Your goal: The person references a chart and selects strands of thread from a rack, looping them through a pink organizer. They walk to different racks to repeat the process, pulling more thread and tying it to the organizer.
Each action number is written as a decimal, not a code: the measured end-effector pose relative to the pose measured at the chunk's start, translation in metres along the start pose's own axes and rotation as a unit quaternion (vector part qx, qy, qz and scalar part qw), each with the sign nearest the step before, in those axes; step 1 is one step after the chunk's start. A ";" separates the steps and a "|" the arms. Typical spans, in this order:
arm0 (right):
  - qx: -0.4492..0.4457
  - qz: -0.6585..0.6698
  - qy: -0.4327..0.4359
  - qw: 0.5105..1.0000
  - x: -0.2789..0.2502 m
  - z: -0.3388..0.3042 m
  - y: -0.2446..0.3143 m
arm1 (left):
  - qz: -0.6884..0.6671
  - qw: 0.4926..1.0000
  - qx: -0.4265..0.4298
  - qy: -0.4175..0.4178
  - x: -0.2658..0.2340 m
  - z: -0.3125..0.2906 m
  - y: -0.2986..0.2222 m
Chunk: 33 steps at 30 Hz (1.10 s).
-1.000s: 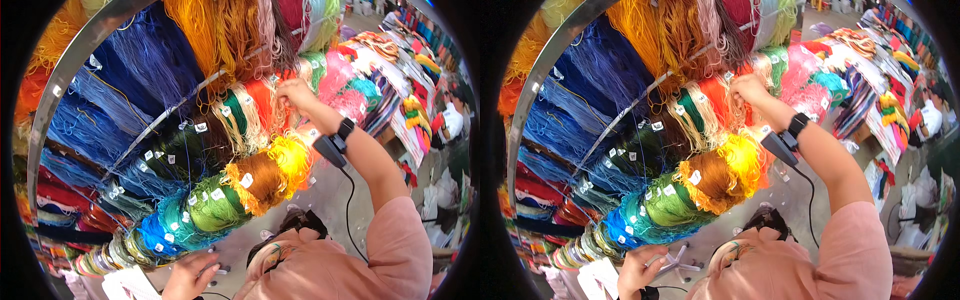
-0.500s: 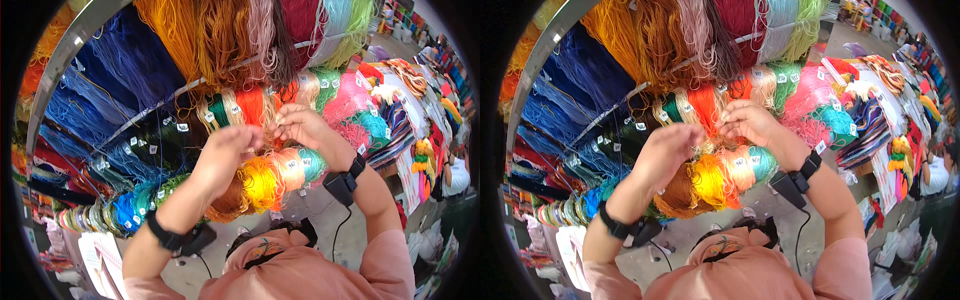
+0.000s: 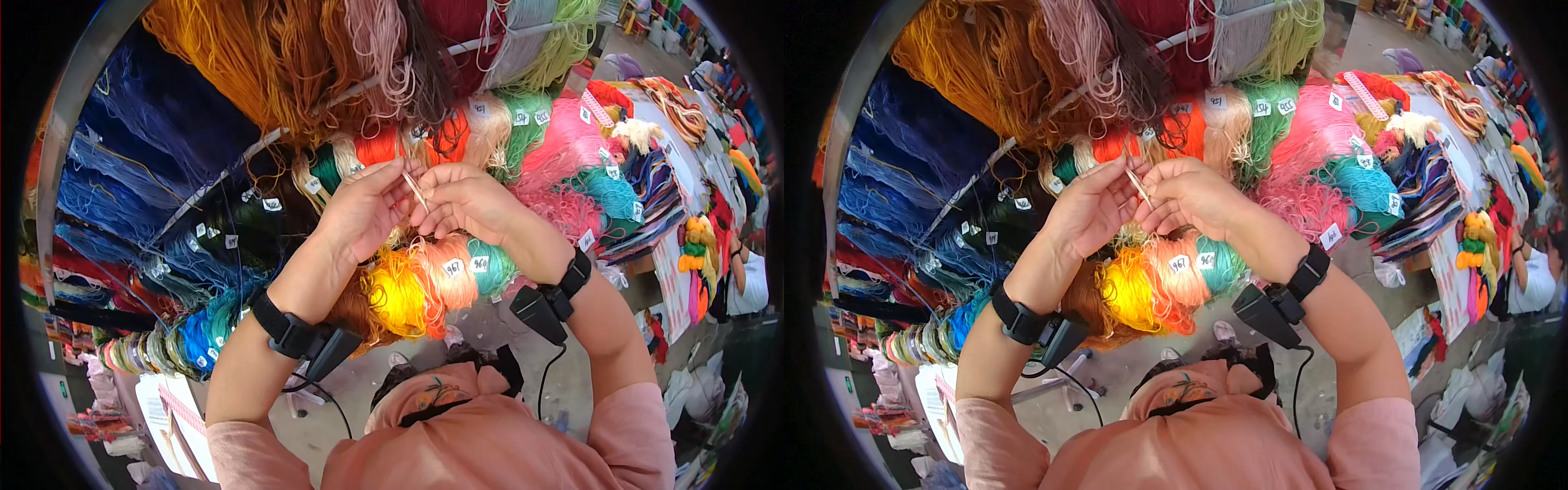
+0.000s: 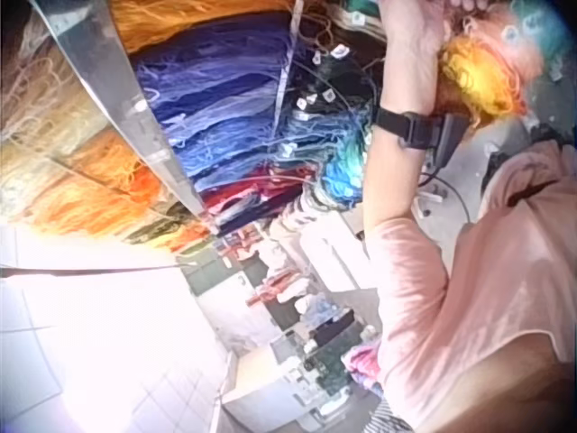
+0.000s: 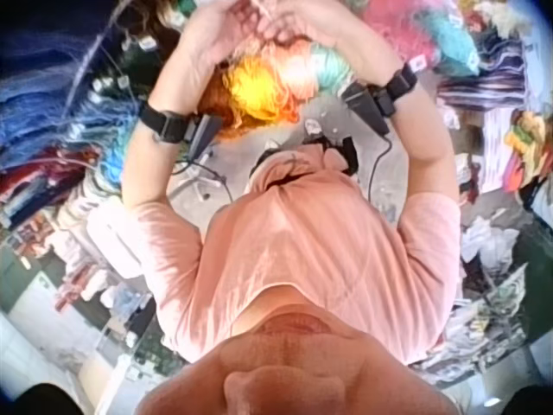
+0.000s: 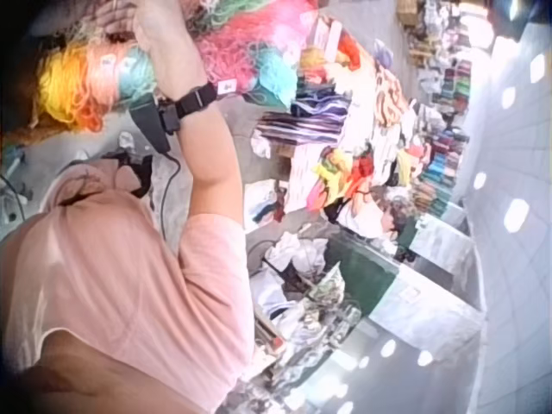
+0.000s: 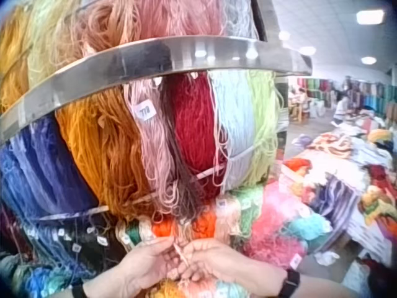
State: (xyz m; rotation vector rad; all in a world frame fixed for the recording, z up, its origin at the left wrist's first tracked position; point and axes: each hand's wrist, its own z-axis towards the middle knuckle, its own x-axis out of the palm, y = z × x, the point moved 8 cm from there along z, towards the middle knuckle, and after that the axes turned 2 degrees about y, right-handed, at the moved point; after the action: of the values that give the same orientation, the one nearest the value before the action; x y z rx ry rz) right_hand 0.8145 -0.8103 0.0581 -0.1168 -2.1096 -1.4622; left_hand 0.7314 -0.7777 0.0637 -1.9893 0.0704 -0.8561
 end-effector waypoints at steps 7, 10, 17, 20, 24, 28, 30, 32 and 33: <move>-0.004 -0.024 -0.015 1.000 0.002 0.003 -0.001 | -0.033 0.999 0.001 0.041 0.003 -0.009 -0.006; 0.002 -0.043 0.013 0.999 0.007 0.004 -0.002 | 0.013 0.999 0.008 -0.044 -0.006 -0.019 -0.010; -0.047 -0.082 -0.068 0.993 -0.019 0.006 -0.004 | 0.095 0.990 0.068 -0.083 -0.060 -0.121 -0.067; -0.087 -0.111 -0.120 0.983 -0.025 0.006 0.004 | 0.008 0.882 0.219 -0.417 -0.193 -0.250 -0.112; -0.124 -0.156 -0.154 0.968 -0.021 0.010 0.014 | 0.186 0.711 0.341 -0.587 -0.335 -0.530 -0.164; -0.155 -0.207 -0.216 0.942 -0.036 0.016 0.020 | 0.215 0.599 0.381 -0.670 -0.347 -0.608 -0.178; -0.165 -0.255 -0.238 0.922 -0.035 0.021 0.026 | 0.271 0.684 0.358 -0.575 -0.333 -0.544 -0.180; -0.166 -0.267 -0.251 0.916 -0.031 0.026 0.033 | 0.396 0.720 0.248 -0.514 -0.228 -0.421 -0.158; -0.131 -0.302 -0.273 0.904 -0.032 0.033 0.031 | 0.426 0.739 0.246 -0.460 -0.200 -0.374 -0.148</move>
State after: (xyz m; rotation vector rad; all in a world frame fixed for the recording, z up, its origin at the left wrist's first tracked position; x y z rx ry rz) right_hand 0.8395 -0.7616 0.0601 0.0413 -2.5082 -2.2995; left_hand 0.3171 -0.8973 0.1900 -1.4058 0.1465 0.6841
